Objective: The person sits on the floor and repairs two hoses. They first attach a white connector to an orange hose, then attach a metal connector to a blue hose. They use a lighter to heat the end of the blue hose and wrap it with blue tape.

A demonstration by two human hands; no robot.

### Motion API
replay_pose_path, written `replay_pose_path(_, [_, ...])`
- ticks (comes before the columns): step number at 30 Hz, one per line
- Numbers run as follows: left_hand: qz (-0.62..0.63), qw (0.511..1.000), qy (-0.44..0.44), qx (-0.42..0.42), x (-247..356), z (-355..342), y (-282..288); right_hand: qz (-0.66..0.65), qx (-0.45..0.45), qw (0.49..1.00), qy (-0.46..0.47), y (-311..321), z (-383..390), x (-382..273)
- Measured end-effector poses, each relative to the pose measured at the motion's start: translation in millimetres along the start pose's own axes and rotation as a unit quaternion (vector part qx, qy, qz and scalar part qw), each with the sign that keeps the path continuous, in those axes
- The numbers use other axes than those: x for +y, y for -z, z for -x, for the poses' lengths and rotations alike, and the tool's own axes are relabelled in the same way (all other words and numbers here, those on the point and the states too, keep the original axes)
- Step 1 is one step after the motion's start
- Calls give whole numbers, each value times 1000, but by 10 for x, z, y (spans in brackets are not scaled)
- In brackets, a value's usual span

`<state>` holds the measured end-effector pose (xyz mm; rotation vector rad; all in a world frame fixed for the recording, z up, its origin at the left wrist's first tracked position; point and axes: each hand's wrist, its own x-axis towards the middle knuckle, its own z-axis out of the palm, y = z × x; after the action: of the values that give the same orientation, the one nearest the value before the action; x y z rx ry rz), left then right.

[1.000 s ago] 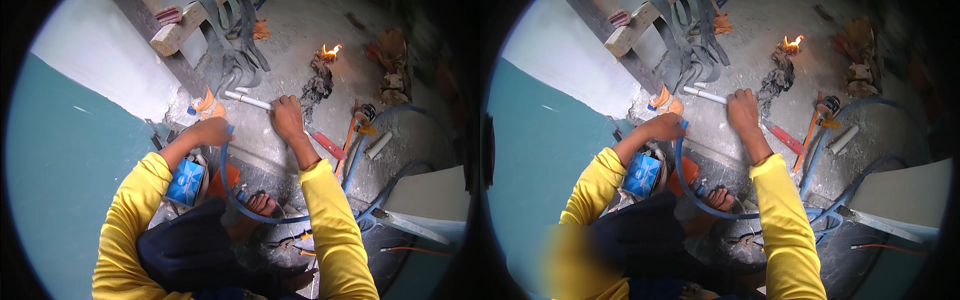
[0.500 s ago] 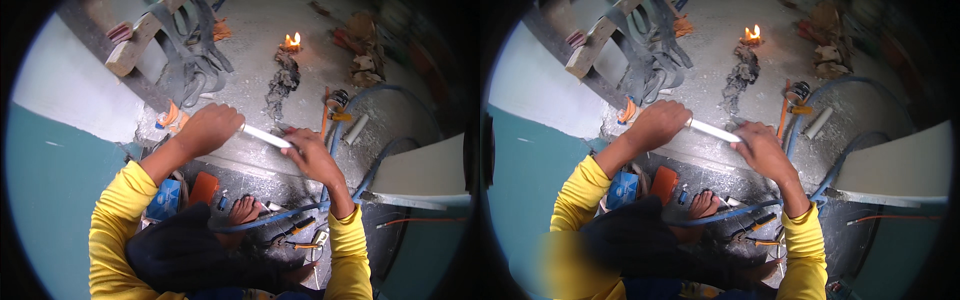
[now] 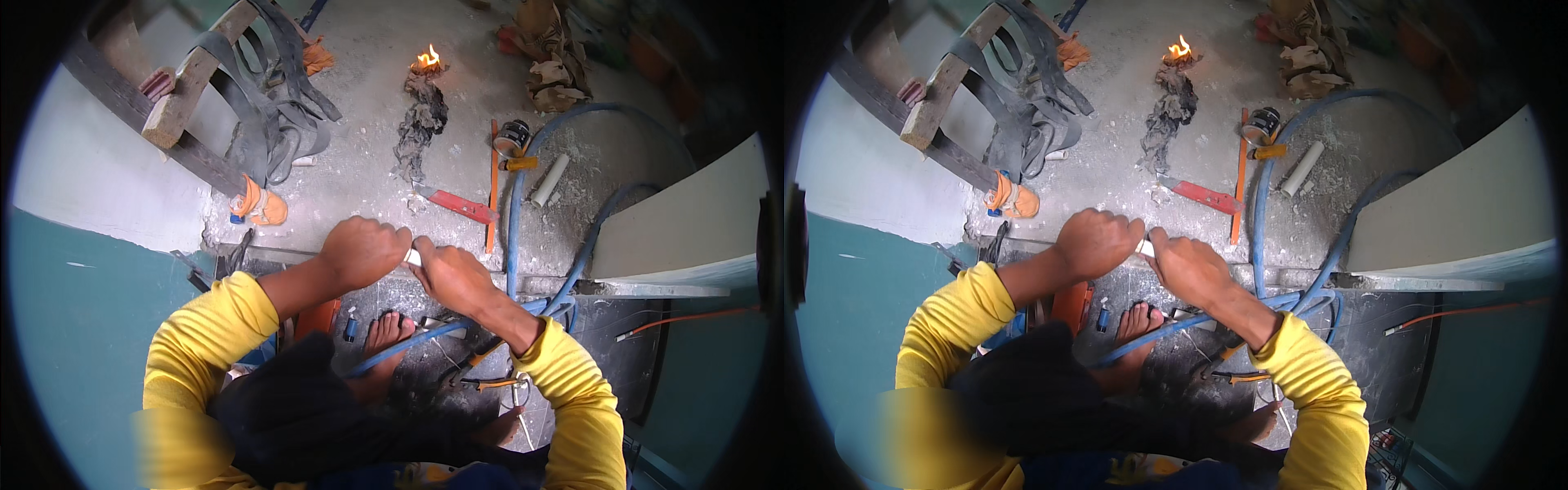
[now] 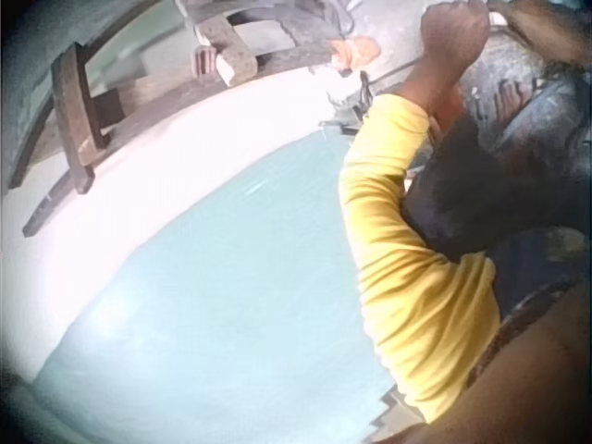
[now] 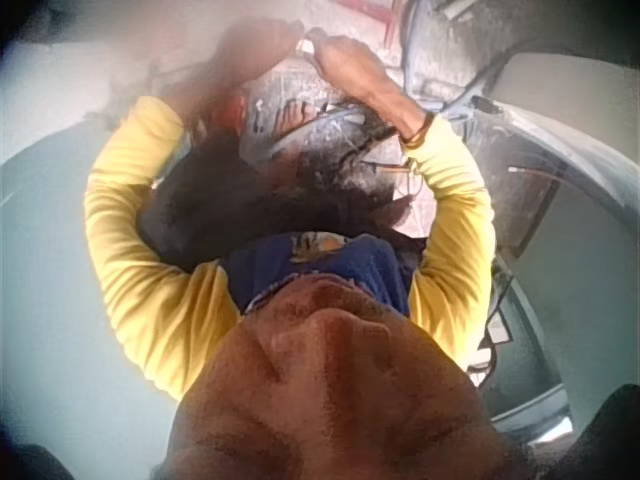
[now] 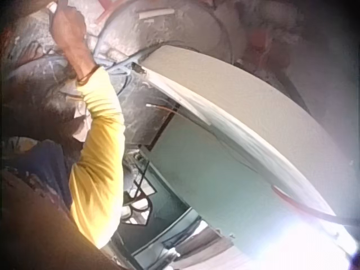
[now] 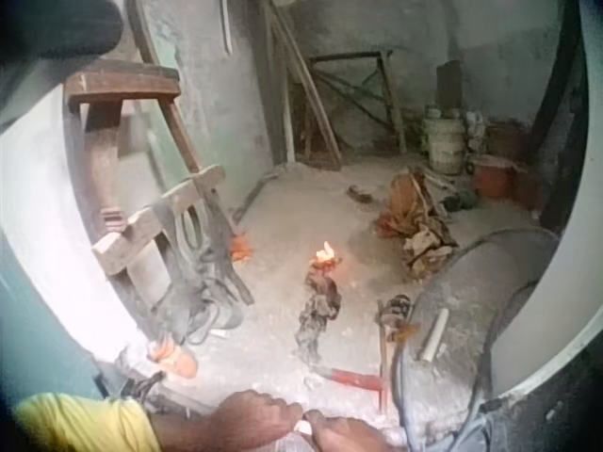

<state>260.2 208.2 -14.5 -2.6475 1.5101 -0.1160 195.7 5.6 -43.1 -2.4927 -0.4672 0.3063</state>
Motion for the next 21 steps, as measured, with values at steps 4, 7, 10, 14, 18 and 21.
replay_pose_path(4, [59,998,11,-26,-14,-62,1,84,22,996,-10,-17,-22,72])
replay_pose_path(7, [114,993,21,-36,-60,-51,5,138,57,988,28,12,6,101])
replay_pose_path(10, [127,987,73,-74,-189,-38,63,146,92,982,74,274,134,167])
replay_pose_path(14, [124,982,115,-82,-405,1,143,-156,110,980,57,399,410,573])
replay_pose_path(18, [184,973,110,-84,-399,35,104,-644,70,761,-32,273,571,561])
replay_pose_path(21, [260,958,80,-87,-432,20,59,-810,90,579,14,237,604,620])
